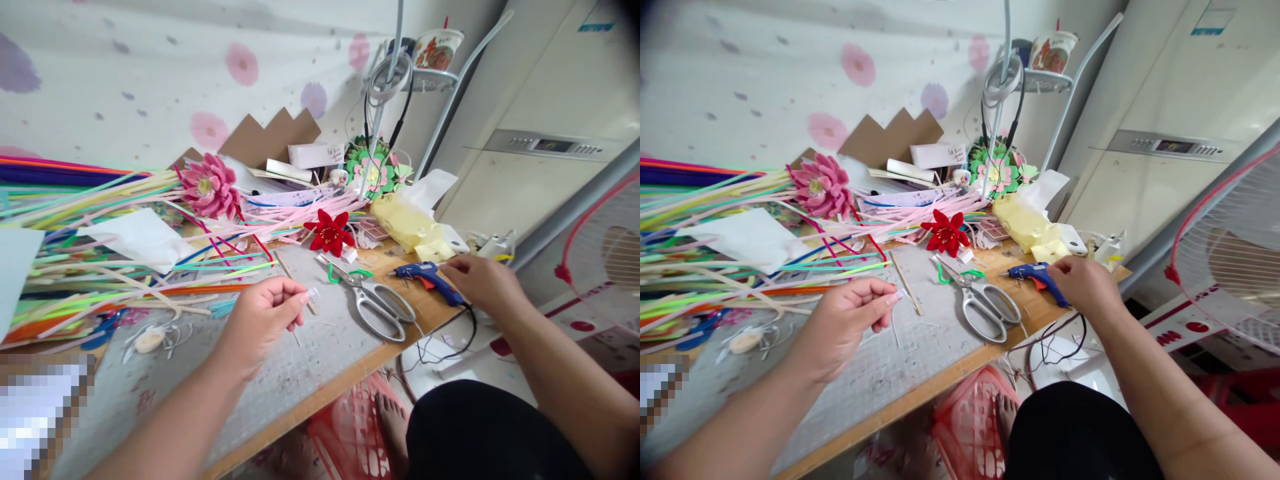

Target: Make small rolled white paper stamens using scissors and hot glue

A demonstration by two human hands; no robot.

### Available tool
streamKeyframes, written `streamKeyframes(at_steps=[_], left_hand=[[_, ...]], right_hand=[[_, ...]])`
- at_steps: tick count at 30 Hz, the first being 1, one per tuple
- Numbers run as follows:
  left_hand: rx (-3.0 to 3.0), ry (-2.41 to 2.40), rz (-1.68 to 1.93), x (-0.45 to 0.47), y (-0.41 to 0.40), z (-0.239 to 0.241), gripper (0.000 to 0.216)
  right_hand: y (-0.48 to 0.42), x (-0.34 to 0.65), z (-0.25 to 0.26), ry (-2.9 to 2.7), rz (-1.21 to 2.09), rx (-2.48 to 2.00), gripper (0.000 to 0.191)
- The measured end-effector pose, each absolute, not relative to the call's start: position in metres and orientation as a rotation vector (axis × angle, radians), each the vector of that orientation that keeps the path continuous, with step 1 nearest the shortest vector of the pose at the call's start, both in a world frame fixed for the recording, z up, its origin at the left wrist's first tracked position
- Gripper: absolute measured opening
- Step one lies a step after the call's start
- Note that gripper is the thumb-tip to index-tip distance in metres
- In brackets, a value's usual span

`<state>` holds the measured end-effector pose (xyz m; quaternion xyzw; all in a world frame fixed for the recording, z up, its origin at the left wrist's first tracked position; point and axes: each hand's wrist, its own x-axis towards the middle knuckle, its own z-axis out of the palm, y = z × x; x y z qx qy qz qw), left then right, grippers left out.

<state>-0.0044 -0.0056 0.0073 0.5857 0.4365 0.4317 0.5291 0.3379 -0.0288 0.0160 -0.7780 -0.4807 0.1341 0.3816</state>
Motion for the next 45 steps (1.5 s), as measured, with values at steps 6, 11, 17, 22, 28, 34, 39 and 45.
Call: streamKeyframes(at_steps=[6,11,17,22,28,34,39,45], left_hand=[[1.466,0.955,0.904,-0.003,-0.012,0.010,0.008],[1.521,0.959,0.889,-0.004,-0.012,0.013,0.010],[1.518,1.005,0.881,-0.004,-0.011,0.014,0.009],[1.513,1.025,0.878,-0.003,-0.012,0.015,0.009],[1.531,1.027,0.885,-0.003,-0.012,0.013,0.009],[1.569,1.012,0.886,-0.003,-0.013,0.012,0.009],[1.582,1.019,0.880,-0.003,-0.014,0.013,0.009],[1.563,1.039,0.908,-0.003,-0.013,0.013,0.010]], right_hand=[[-0.028,0.218,0.033,-1.727,1.112,-1.233,0.019],[-0.016,0.180,0.027,-1.456,1.571,-1.018,0.020],[-0.012,0.184,0.022,-1.397,1.598,-0.977,0.022],[-0.013,0.181,0.018,-1.437,1.530,-0.997,0.018],[-0.017,0.179,0.016,-1.508,1.395,-1.090,0.016],[-0.020,0.177,0.018,-1.655,1.192,-1.202,0.022],[-0.022,0.175,0.017,-1.709,1.104,-1.206,0.017],[-0.023,0.172,0.016,-1.659,1.115,-1.209,0.016]])
